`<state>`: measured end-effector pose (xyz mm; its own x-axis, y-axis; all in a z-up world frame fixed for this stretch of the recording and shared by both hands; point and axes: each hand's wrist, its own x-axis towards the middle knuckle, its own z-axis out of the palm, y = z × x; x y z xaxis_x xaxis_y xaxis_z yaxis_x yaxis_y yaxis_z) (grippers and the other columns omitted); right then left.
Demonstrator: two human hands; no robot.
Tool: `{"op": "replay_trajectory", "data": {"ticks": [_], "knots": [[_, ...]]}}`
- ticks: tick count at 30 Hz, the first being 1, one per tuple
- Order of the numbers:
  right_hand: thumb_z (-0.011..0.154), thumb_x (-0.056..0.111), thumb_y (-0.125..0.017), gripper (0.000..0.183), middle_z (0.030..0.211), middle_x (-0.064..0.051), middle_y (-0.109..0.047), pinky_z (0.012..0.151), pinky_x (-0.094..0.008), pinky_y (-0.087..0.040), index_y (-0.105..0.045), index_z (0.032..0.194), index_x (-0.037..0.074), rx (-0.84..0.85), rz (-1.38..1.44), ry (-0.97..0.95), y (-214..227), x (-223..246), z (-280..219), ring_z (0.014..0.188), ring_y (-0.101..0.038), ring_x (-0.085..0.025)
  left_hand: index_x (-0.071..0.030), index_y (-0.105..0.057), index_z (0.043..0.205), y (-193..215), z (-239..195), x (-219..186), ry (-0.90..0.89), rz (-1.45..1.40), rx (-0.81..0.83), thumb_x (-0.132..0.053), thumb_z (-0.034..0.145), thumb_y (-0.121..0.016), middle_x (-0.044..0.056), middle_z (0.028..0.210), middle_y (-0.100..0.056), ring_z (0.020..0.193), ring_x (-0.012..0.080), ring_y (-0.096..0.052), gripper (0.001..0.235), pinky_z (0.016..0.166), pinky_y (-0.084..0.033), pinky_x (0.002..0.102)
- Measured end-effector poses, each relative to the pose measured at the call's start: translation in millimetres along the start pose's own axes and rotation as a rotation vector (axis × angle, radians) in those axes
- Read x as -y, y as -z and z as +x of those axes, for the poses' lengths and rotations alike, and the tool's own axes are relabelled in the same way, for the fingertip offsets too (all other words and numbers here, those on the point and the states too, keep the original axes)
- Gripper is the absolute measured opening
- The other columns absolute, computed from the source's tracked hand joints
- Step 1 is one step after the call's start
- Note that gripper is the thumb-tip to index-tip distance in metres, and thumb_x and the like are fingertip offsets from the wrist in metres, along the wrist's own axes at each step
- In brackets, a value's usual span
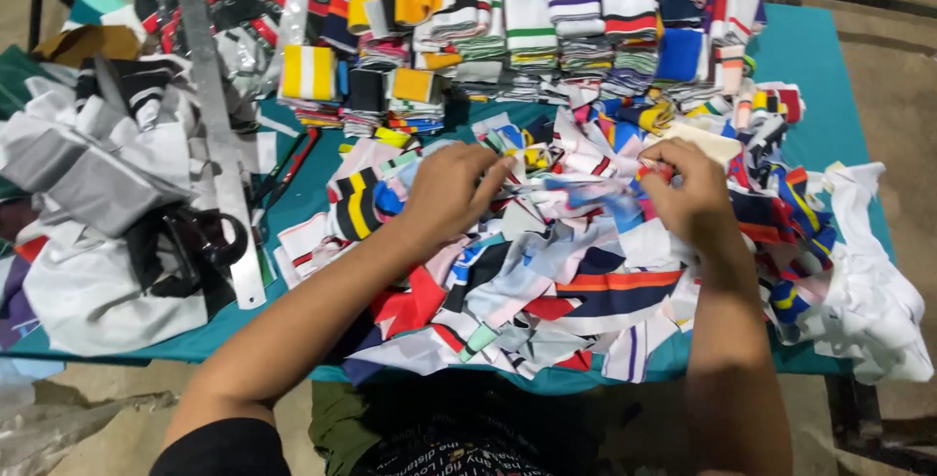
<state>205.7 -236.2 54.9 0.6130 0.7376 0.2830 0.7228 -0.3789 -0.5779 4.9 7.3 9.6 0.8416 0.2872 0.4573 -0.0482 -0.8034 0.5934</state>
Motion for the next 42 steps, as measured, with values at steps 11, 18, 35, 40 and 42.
{"op": "replay_trajectory", "data": {"ticks": [11, 18, 35, 40, 42], "knots": [[0.092, -0.002, -0.074, 0.018, 0.08, -0.004, -0.057, 0.081, -0.028, -0.049, -0.059, 0.094, 0.008, -0.393, 0.432, -0.05, -27, -59, -26, 0.084, -0.056, -0.009, -0.01, -0.067, 0.114, -31, 70, 0, 0.032, -0.011, 0.198, -0.028, 0.094, -0.065, 0.017, 0.104, -0.07, 0.098, 0.0436, -0.069, 0.027, 0.081, -0.055, 0.054], [0.112, 0.028, -0.052, 0.03, 0.076, 0.004, -0.052, 0.077, -0.023, -0.039, -0.058, 0.086, 0.013, -0.748, 0.443, -0.242, -28, -52, -40, 0.074, -0.045, -0.008, -0.005, -0.069, 0.11, -61, 74, 31, 0.063, 0.45, 0.196, -0.016, 0.086, -0.067, 0.015, 0.096, -0.07, 0.084, 0.0393, -0.074, 0.027, 0.067, -0.06, 0.049], [0.063, 0.019, -0.061, 0.037, 0.083, -0.005, -0.052, 0.081, -0.025, -0.039, -0.063, 0.096, 0.002, -0.399, 0.839, -0.169, -13, -62, -28, 0.083, -0.05, -0.014, -0.007, -0.072, 0.1, -66, 109, -68, -0.287, -0.392, 0.372, -0.018, 0.095, -0.064, 0.02, 0.091, -0.074, 0.091, 0.0448, -0.072, 0.014, 0.082, -0.056, 0.052], [0.061, 0.014, -0.063, 0.045, 0.087, -0.007, -0.06, 0.082, -0.024, -0.043, -0.063, 0.103, 0.0, -0.289, 0.844, -0.139, -15, -60, -31, 0.085, -0.057, -0.014, -0.006, -0.072, 0.099, -56, 97, -56, -0.212, -0.37, 0.427, -0.015, 0.096, -0.063, 0.02, 0.092, -0.076, 0.089, 0.0424, -0.073, 0.013, 0.082, -0.056, 0.05], [0.066, 0.014, -0.07, 0.049, 0.09, -0.01, -0.066, 0.081, -0.023, -0.045, -0.067, 0.112, -0.001, -0.232, 0.729, -0.103, -15, -55, -31, 0.087, -0.061, -0.013, -0.011, -0.066, 0.099, -53, 99, -36, -0.401, -0.31, 0.187, -0.015, 0.094, -0.066, 0.017, 0.108, -0.065, 0.104, 0.0445, -0.063, 0.006, 0.088, -0.051, 0.053]]}}
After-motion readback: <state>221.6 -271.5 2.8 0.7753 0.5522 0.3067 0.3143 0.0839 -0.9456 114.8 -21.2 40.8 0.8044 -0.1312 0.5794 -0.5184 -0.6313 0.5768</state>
